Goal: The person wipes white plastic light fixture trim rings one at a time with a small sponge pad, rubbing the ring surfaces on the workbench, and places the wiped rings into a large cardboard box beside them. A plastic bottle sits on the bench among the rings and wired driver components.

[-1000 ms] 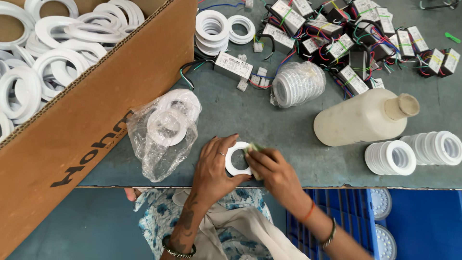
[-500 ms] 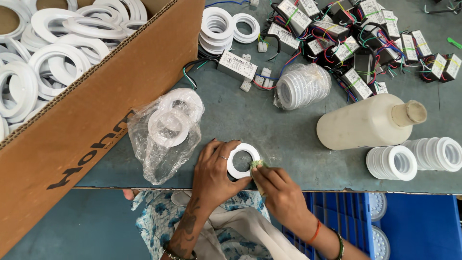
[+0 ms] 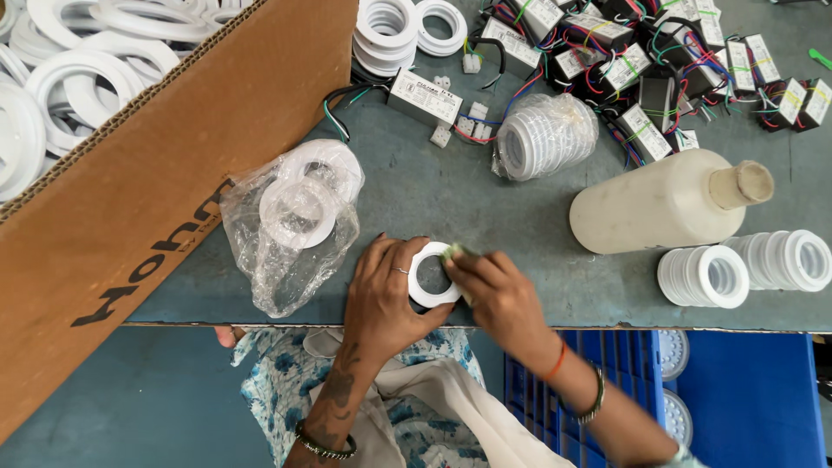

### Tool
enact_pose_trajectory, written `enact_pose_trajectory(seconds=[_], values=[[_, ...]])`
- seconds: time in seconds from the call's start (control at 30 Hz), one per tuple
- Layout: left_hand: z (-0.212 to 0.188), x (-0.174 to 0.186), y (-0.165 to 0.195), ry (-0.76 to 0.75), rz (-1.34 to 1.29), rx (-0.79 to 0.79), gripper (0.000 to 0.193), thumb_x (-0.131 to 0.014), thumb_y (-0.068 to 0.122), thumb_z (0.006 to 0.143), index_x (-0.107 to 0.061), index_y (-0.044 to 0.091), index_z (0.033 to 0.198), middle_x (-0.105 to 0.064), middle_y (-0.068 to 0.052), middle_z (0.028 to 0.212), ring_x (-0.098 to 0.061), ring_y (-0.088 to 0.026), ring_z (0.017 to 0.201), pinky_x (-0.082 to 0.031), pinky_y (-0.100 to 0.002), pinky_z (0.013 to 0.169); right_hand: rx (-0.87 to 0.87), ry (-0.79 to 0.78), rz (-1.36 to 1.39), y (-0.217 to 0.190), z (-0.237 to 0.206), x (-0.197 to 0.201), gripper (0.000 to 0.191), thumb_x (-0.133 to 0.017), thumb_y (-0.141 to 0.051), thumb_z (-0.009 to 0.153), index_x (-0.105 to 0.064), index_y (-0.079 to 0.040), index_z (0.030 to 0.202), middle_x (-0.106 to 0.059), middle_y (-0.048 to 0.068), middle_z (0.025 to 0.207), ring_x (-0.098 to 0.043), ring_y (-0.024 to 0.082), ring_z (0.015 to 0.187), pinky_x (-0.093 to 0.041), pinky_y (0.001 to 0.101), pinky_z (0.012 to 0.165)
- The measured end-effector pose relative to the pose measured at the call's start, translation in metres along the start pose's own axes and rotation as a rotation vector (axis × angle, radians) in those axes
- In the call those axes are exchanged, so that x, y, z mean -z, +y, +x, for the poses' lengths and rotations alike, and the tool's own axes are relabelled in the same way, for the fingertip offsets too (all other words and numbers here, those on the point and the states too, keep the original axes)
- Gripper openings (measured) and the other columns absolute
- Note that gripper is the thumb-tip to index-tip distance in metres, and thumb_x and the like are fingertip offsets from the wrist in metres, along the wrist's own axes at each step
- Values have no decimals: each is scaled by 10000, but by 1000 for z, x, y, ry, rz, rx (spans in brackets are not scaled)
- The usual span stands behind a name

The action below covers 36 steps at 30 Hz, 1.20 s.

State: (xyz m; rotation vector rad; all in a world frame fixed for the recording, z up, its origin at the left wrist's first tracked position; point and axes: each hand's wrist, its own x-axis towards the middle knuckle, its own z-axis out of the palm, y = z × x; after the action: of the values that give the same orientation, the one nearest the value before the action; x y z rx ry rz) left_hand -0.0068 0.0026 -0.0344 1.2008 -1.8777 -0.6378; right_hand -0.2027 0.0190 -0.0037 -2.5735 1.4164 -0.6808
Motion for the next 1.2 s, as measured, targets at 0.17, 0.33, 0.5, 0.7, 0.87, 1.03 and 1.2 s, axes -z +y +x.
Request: enact_pose_trajectory(seconds=[0.17,0.33,0.5,0.7,0.87,1.03,1.2], values=[[-1,0,-3,-51,3,0,876,-903,254,610,-516,72,1374,-648,-162,1196,-567,-371,1219,-399,-523,1122,-166,29,78,-26,-27,0,586,-585,149,635,-752,-27,1169,-723,103,1098,-649,293,898,-569,371,775],[2,12,-7,-99,-63,-134,975,-879,188,680,-427,64,1535,-494,-221,1530,-458,-390,1440,-265,-554,1237,-297,20,564,-25,-35,26,613,-468,197,649,-763,-33,1135,-753,115,1148,-747,270,1014,-612,332,881],[1,16,-5,-42,-101,-146,1043,-891,257,656,-375,1,1525,-422,-235,1561,-358,-431,1486,-221,-585,1235,-315,307,128,-11,-29,49,536,-521,183,725,-745,-45,1155,-733,126,1167,-724,271,1002,-579,336,874],[2,-2,3,24,143,-9,916,-941,408,617,-545,-30,1318,-503,-220,1361,-436,-405,1351,-245,-593,1214,-133,190,-43,-22,-16,14,626,-590,139,650,-702,-26,1244,-676,138,1214,-648,318,1097,-560,400,924],[-1,3,-2,-87,127,-25,856,-921,337,551,-622,37,1295,-547,-144,1284,-459,-343,1334,-233,-590,1205,-98,42,-9,-30,-24,-1,581,-643,74,679,-698,0,1253,-678,124,1200,-617,305,1111,-551,398,942],[2,3,-1,-126,89,-16,868,-931,383,559,-619,48,1296,-549,-132,1284,-440,-345,1346,-218,-608,1183,45,-50,6,1,-7,6,526,-694,-21,726,-709,-3,1251,-679,85,1192,-623,278,1108,-564,382,942],[3,5,-1,-110,98,-24,885,-937,424,570,-600,45,1295,-535,-166,1294,-419,-378,1357,-226,-611,1178,433,-130,-51,35,35,9,460,-711,-66,766,-711,-13,1223,-685,70,1198,-656,267,1118,-581,347,887]])
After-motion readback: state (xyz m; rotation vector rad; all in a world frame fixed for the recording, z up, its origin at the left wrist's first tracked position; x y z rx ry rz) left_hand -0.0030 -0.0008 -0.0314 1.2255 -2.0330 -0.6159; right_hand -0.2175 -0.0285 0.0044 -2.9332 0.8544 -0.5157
